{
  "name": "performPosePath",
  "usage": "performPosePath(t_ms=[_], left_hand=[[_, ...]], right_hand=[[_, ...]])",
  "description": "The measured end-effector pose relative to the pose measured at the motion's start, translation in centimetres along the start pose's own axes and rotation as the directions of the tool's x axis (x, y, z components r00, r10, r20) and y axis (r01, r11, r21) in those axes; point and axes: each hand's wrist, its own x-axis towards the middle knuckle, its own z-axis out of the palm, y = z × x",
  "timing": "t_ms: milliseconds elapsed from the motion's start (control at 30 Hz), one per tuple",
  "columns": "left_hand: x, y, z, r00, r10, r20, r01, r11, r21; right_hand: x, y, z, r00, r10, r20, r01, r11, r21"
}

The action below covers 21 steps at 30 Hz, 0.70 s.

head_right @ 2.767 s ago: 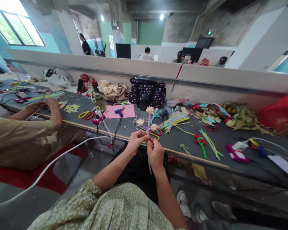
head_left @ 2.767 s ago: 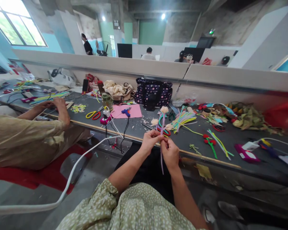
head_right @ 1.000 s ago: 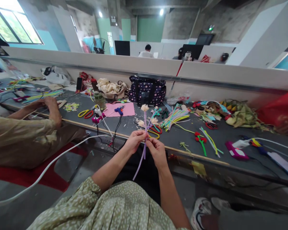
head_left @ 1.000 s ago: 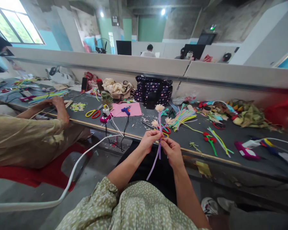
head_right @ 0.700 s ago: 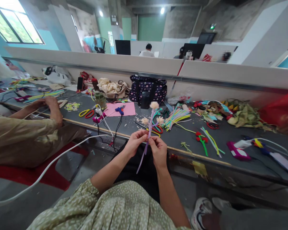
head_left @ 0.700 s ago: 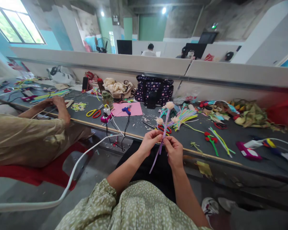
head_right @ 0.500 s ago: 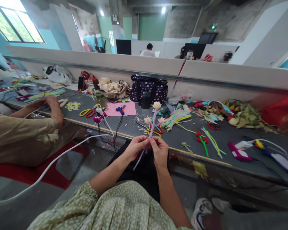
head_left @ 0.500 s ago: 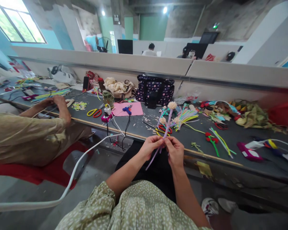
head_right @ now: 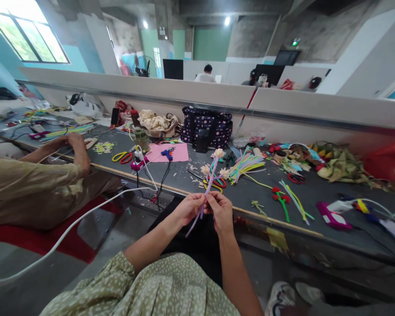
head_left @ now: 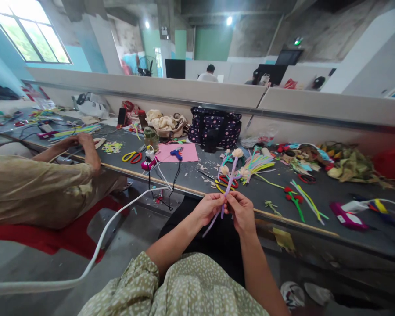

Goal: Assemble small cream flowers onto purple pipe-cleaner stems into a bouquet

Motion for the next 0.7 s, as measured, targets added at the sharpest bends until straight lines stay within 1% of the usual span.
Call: performPosePath(t_ms=[67, 133, 200, 267, 300, 367, 433, 467, 500, 533, 567, 600, 633, 667, 700], left_hand=[[-0.2, -0.3, 0.1, 0.999, 0.042, 0.008, -0.043, 0.997, 0.066], [-0.4, -0.6, 0.1, 0.990, 0.139, -0.030, -0.131, 0.976, 0.174], [-0.6, -0.9, 0.1, 0.967, 0.241, -0.076, -0.209, 0.932, 0.297], [-0.9, -1.2, 0.0, 0.950, 0.293, -0.111, -0.233, 0.897, 0.375], [-1.0, -1.4, -0.1, 0.947, 0.295, -0.125, -0.230, 0.897, 0.378], [-1.1, -1.8, -0.3, 0.959, 0.254, -0.130, -0.202, 0.926, 0.319], [-1.2, -2.1, -0.5, 0.978, 0.185, -0.094, -0.158, 0.958, 0.240], [-1.2, -2.2, -0.6, 0.982, 0.171, -0.080, -0.150, 0.963, 0.225], [-1.3, -2.1, -0.7, 0.979, 0.186, -0.080, -0.163, 0.959, 0.233], [-1.3, -1.9, -0.8, 0.969, 0.228, -0.096, -0.197, 0.946, 0.258], [-1.2, -1.5, -0.9, 0.950, 0.288, -0.123, -0.243, 0.925, 0.294], [-1.2, -1.0, -0.9, 0.920, 0.360, -0.153, -0.294, 0.895, 0.336], [-1.1, -0.4, -0.8, 0.900, 0.401, -0.170, -0.323, 0.876, 0.358], [-0.9, 0.2, -0.7, 0.892, 0.419, -0.171, -0.332, 0.863, 0.381], [-0.7, 0.8, -0.6, 0.894, 0.421, -0.154, -0.337, 0.857, 0.390]], right_hand=[[0.1, 0.2, -0.1, 1.000, -0.025, -0.008, 0.025, 0.999, -0.023], [0.1, 0.3, -0.2, 0.996, -0.080, -0.036, 0.077, 0.994, -0.083], [0.2, 0.4, -0.2, 0.986, -0.153, -0.069, 0.141, 0.977, -0.162], [0.1, 0.5, -0.1, 0.970, -0.223, -0.093, 0.197, 0.952, -0.233], [0.0, 0.6, 0.1, 0.963, -0.250, -0.105, 0.216, 0.942, -0.257], [-0.1, 0.8, 0.4, 0.951, -0.281, -0.132, 0.235, 0.929, -0.286], [-0.3, 0.8, 0.6, 0.947, -0.287, -0.147, 0.233, 0.924, -0.303], [-0.4, 0.8, 0.7, 0.946, -0.289, -0.147, 0.232, 0.920, -0.317], [-0.5, 0.8, 0.7, 0.944, -0.296, -0.144, 0.234, 0.910, -0.342], [-0.5, 0.8, 0.6, 0.940, -0.313, -0.139, 0.241, 0.894, -0.378], [-0.5, 0.7, 0.5, 0.934, -0.333, -0.131, 0.252, 0.871, -0.421], [-0.6, 0.7, 0.5, 0.927, -0.355, -0.119, 0.263, 0.844, -0.467], [-0.6, 0.7, 0.4, 0.921, -0.375, -0.104, 0.274, 0.814, -0.512], [-0.7, 0.8, 0.4, 0.916, -0.391, -0.086, 0.284, 0.785, -0.551], [-0.7, 0.9, 0.4, 0.913, -0.402, -0.066, 0.292, 0.759, -0.582]])
